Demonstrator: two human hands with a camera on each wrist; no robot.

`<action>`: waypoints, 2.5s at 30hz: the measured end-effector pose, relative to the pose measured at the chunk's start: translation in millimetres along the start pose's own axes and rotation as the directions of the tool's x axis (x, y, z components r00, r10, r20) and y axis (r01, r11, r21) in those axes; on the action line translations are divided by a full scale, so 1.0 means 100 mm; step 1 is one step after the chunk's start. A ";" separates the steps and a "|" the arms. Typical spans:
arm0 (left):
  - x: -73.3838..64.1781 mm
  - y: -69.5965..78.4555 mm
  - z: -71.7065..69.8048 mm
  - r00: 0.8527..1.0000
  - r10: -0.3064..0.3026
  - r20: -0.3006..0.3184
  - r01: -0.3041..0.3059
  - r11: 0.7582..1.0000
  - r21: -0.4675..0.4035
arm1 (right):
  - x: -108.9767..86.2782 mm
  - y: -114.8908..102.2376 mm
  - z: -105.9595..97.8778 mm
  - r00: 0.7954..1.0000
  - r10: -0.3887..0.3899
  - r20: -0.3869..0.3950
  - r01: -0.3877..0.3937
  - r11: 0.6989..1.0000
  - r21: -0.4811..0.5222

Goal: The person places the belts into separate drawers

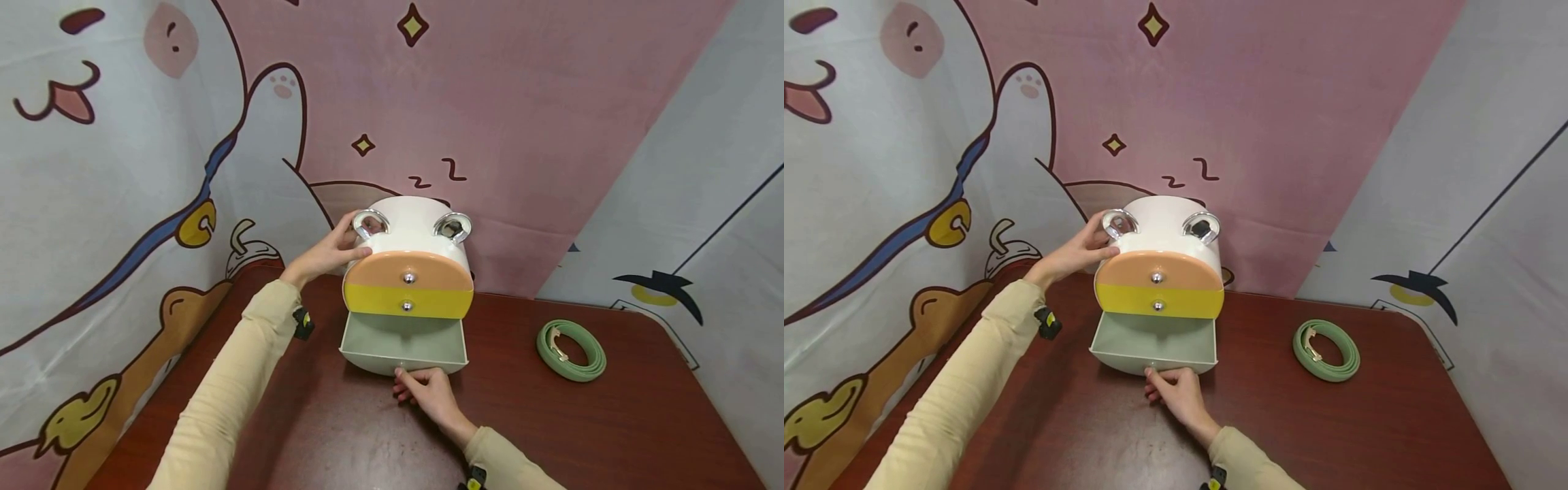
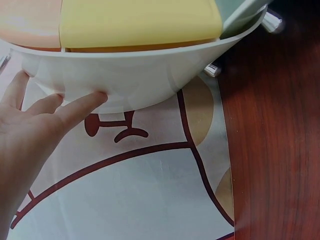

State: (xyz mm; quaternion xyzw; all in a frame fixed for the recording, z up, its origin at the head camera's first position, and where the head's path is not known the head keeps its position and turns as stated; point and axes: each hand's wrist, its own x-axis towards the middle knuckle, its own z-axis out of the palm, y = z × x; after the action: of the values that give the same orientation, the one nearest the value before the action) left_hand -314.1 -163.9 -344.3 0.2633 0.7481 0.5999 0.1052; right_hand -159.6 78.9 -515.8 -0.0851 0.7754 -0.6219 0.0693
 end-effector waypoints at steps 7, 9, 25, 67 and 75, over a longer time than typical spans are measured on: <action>0.00 0.00 0.00 1.000 -0.005 0.006 0.005 1.000 -0.019 | -0.06 0.00 0.00 0.999 0.031 0.013 -0.032 0.999 0.018; 0.00 -0.01 0.00 1.000 0.000 0.009 0.000 1.000 -0.019 | -0.09 -0.02 -0.01 0.999 0.037 0.013 -0.038 0.999 0.013; 0.00 -0.01 0.00 1.000 -0.004 0.018 0.005 0.999 -0.034 | -0.40 -0.39 -0.02 0.998 0.032 0.057 -0.033 0.999 0.015; -0.01 0.00 0.00 1.000 -0.029 0.012 0.029 0.999 -0.036 | -0.47 0.13 -0.43 0.965 -0.007 0.263 -0.004 0.999 0.043; -0.02 0.00 0.01 0.999 -0.052 0.005 0.052 0.998 -0.026 | -0.44 0.14 -0.77 0.899 -0.020 0.437 0.022 1.000 0.000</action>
State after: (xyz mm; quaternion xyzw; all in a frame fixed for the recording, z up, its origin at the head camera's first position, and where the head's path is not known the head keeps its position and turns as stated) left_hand -311.9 -164.3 -344.5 0.2437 0.7467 0.6060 0.1257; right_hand -134.0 164.7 -512.7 -0.2306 0.7407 -0.5858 0.2345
